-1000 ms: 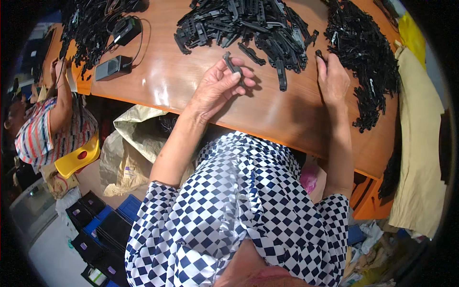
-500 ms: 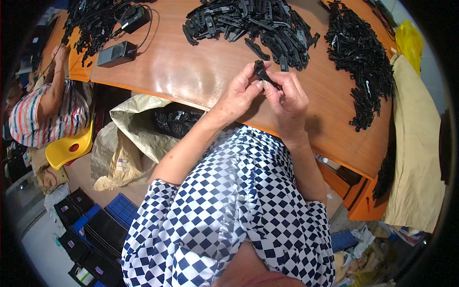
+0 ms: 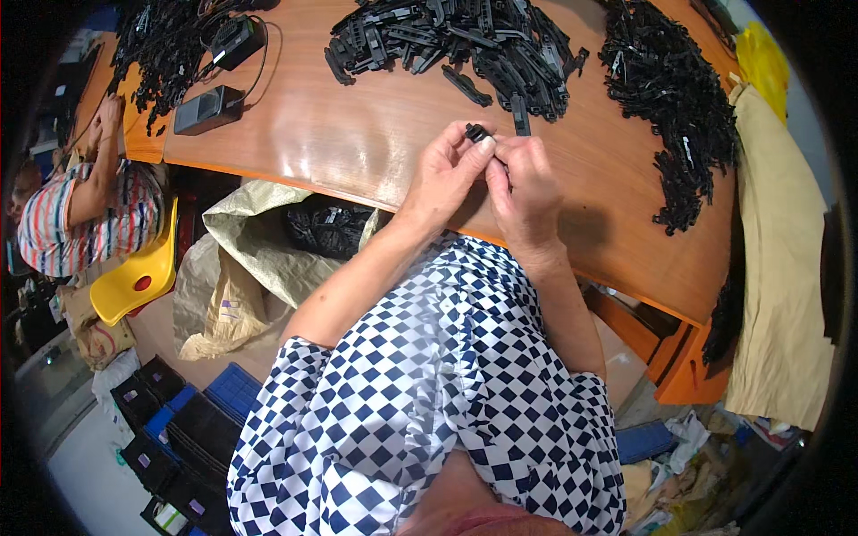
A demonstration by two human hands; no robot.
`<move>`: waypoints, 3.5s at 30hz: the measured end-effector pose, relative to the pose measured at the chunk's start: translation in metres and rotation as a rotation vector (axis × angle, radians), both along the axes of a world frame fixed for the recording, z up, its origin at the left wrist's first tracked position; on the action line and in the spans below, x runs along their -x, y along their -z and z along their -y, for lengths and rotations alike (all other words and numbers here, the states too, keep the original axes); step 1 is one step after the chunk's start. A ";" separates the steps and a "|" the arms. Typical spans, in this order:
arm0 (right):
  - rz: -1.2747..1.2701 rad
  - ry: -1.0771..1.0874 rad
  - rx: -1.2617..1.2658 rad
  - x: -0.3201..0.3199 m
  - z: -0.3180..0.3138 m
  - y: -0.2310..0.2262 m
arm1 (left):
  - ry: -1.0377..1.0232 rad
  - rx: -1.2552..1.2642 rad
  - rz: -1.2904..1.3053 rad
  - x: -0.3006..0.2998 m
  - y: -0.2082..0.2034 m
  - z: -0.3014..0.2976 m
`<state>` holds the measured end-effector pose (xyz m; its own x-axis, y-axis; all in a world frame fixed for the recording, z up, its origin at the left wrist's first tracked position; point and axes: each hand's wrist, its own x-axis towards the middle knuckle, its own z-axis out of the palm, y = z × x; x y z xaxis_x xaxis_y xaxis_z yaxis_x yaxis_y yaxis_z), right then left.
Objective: The person assembles plastic components by picking pieces from piles on the table and fitting them together by hand.
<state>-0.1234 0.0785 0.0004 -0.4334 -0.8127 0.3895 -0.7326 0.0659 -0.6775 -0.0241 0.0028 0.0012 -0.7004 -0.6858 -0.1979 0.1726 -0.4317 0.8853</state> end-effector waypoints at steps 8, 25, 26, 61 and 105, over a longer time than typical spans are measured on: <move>0.263 0.022 -0.104 0.012 -0.013 -0.015 | -0.003 -0.089 -0.073 -0.005 -0.002 0.005; 0.540 -0.248 -0.293 0.055 -0.017 -0.031 | 0.046 -0.376 -0.220 0.005 -0.016 0.013; 0.568 -0.268 -0.219 0.070 -0.013 -0.023 | 0.020 -0.451 -0.186 0.004 -0.016 0.021; 1.205 -0.284 0.145 0.029 0.014 -0.029 | 0.053 -0.184 -0.189 0.007 -0.010 0.045; 0.512 0.018 0.028 0.014 -0.006 -0.025 | 0.086 -0.026 -0.207 0.016 -0.012 0.017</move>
<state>-0.1374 0.0845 0.0252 -0.5882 -0.7956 0.1451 -0.3051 0.0521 -0.9509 -0.0402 -0.0138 0.0136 -0.7834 -0.6185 -0.0613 0.3108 -0.4752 0.8232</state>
